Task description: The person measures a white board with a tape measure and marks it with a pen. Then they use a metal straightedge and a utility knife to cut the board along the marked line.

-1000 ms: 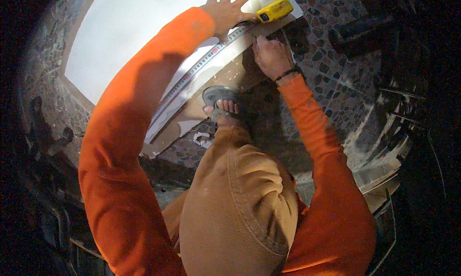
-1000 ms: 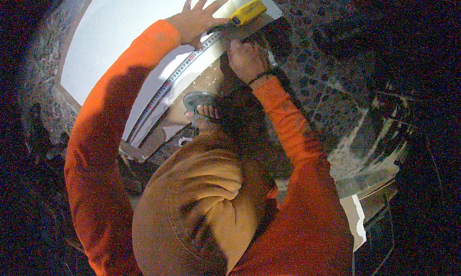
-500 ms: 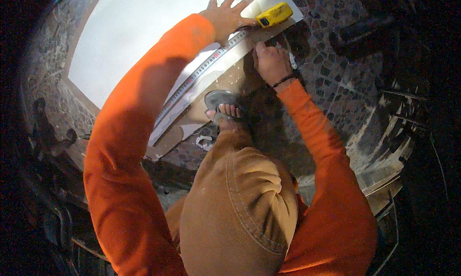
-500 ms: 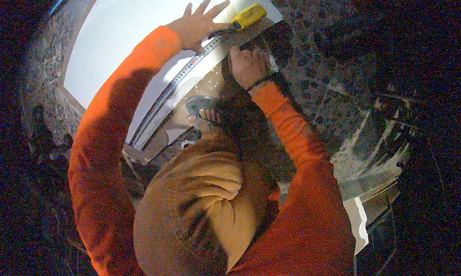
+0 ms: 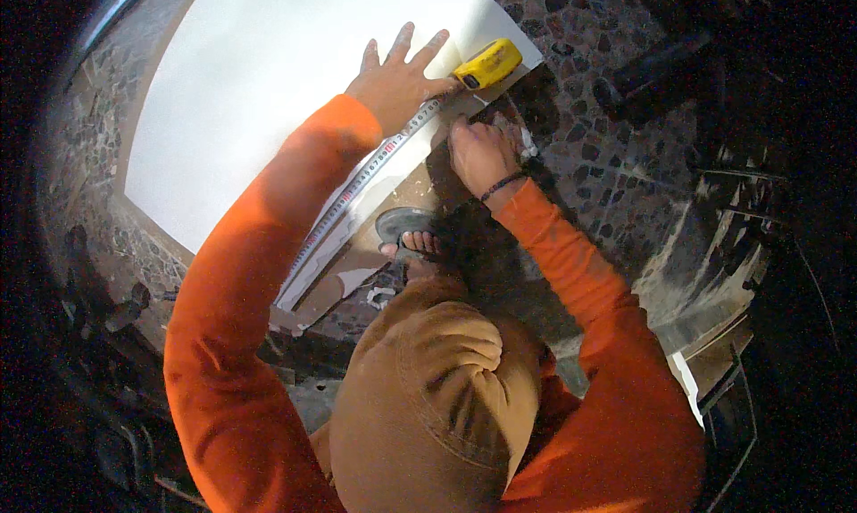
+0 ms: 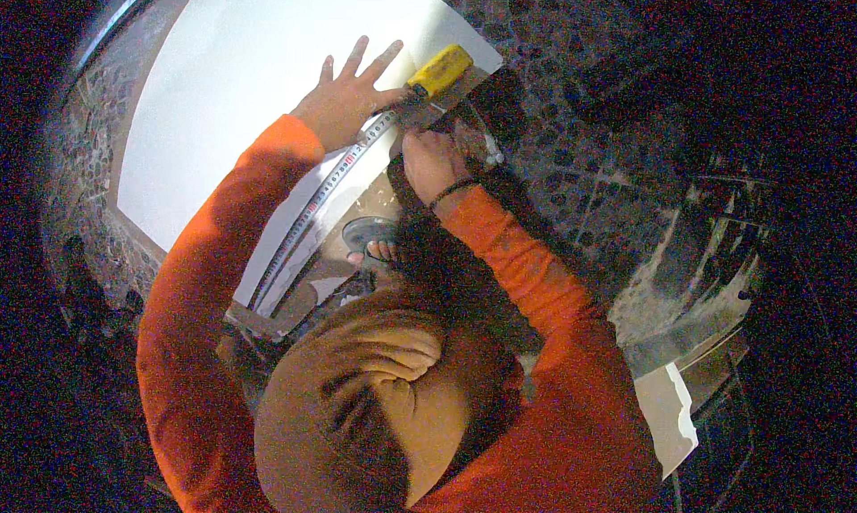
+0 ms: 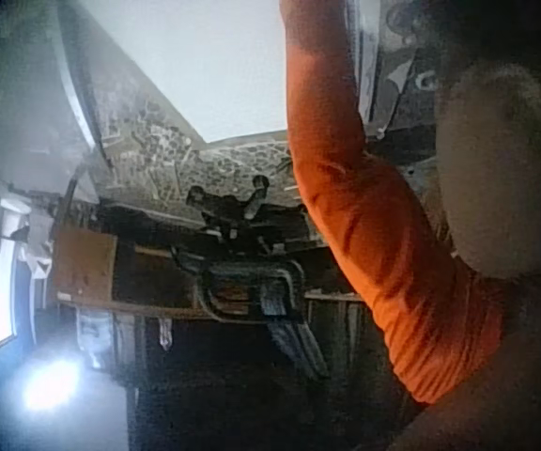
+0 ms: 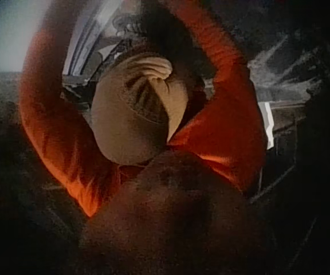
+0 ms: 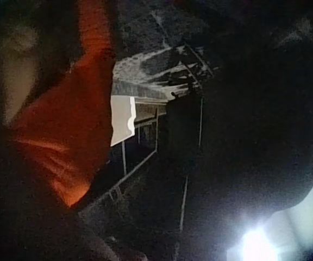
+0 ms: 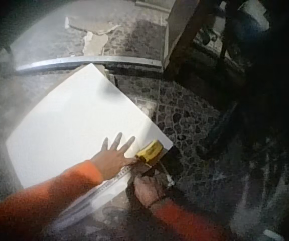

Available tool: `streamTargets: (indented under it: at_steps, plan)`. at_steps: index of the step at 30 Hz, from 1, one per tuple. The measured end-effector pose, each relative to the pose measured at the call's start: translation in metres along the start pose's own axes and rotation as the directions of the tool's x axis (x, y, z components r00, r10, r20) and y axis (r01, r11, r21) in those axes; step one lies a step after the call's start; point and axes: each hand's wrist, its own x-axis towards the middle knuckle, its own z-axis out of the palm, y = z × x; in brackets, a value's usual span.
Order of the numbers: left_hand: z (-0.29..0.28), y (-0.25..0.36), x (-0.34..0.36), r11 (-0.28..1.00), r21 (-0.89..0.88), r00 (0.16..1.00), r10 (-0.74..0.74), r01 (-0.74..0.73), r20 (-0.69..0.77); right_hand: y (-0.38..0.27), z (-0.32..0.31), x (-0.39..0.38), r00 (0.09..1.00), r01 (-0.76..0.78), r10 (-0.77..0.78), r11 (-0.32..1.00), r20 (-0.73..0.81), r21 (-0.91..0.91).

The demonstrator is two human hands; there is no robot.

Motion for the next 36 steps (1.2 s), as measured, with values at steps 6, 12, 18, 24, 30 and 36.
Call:
streamTargets:
  at_steps: [6,12,18,24,30,36]
  plan:
    - [-0.006,-0.002,-0.002,1.0,-0.016,0.999,-0.007,0.007,0.034,0.005,-0.013,-0.002,0.997,0.022,-0.018,0.998,0.074,-0.052]
    - [0.008,-0.006,-0.004,0.998,-0.07,1.0,-0.008,0.008,0.001,0.062,-0.025,-0.074,0.895,-0.214,0.232,0.973,0.381,-0.088]
    - [0.008,0.001,-0.005,0.998,-0.052,0.999,-0.026,0.025,-0.032,0.066,-0.065,-0.034,0.974,0.02,0.024,0.981,-0.224,0.194]
    - [0.028,0.012,-0.036,0.966,-0.226,0.969,-0.17,0.128,-0.178,0.065,-0.095,0.034,0.957,0.267,-0.262,0.964,-0.129,0.021]
    - [0.045,0.027,-0.066,0.841,-0.448,0.826,-0.467,0.304,-0.316,0.054,-0.072,0.02,0.9,0.345,-0.293,0.931,-0.323,0.117]
    - [0.078,0.068,-0.119,0.679,-0.594,0.555,-0.719,0.432,-0.418,0.082,-0.076,0.044,0.973,0.219,-0.206,0.968,-0.107,0.12]
